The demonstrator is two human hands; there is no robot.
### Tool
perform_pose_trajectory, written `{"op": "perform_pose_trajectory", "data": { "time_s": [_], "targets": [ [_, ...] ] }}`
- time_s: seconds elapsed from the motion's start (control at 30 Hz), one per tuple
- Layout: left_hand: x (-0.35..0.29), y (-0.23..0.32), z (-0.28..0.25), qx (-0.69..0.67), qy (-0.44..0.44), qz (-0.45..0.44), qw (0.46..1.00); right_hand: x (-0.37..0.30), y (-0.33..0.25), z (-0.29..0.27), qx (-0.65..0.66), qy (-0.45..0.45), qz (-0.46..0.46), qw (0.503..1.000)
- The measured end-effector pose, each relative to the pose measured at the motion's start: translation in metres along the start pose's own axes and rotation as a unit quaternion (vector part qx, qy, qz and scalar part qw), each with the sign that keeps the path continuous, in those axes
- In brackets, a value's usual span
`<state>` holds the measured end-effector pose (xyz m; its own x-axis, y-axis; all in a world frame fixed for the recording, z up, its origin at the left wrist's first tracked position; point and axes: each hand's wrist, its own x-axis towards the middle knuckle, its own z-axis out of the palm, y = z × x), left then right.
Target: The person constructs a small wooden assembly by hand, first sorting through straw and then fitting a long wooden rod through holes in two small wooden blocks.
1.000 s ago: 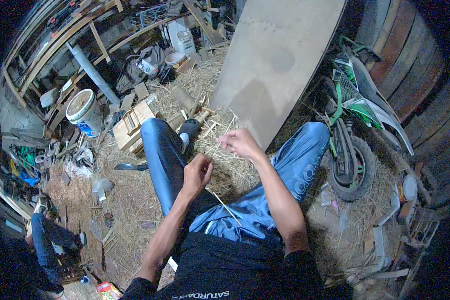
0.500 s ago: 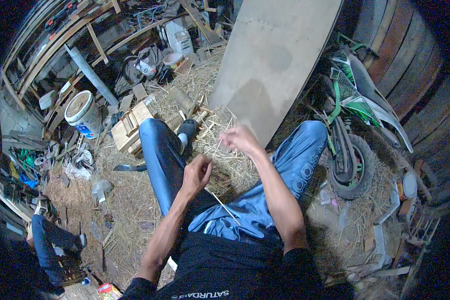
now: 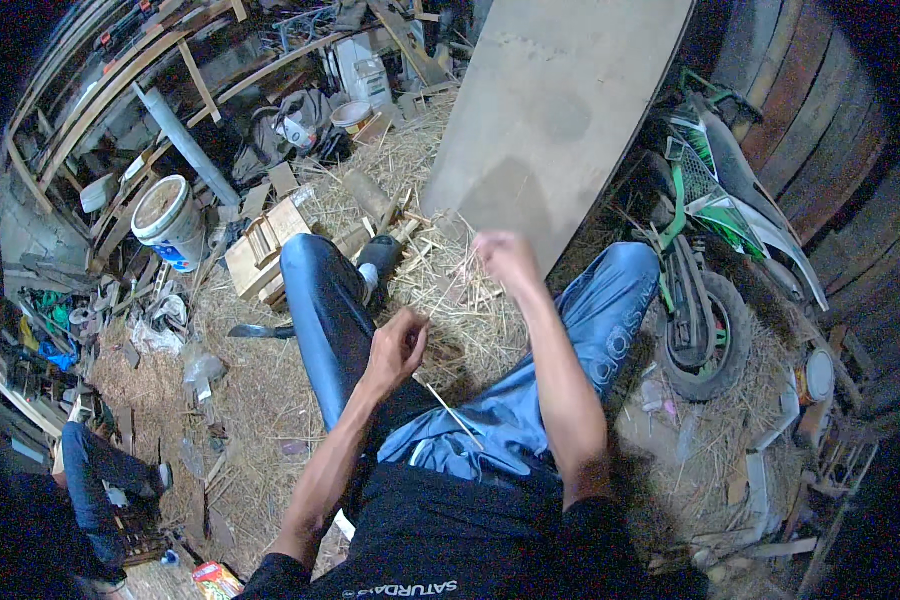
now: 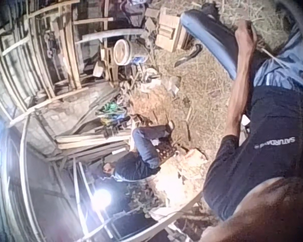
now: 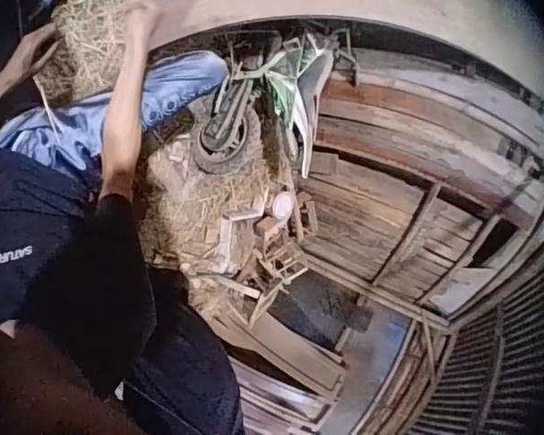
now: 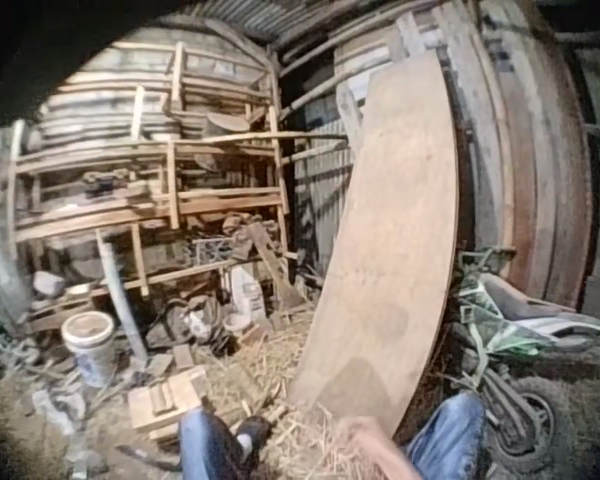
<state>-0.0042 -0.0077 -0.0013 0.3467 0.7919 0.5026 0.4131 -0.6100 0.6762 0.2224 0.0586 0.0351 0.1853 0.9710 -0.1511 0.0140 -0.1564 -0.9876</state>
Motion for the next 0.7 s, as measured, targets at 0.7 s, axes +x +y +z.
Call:
{"op": "perform_pose_trajectory", "data": {
  "time_s": [0.7],
  "targets": [
    [0.005, 0.002, 0.002, -0.029, 0.016, -0.016, 0.999, -0.02, 0.006, 0.015, -0.002, -0.247, 0.048, 0.968]
  ]
}}
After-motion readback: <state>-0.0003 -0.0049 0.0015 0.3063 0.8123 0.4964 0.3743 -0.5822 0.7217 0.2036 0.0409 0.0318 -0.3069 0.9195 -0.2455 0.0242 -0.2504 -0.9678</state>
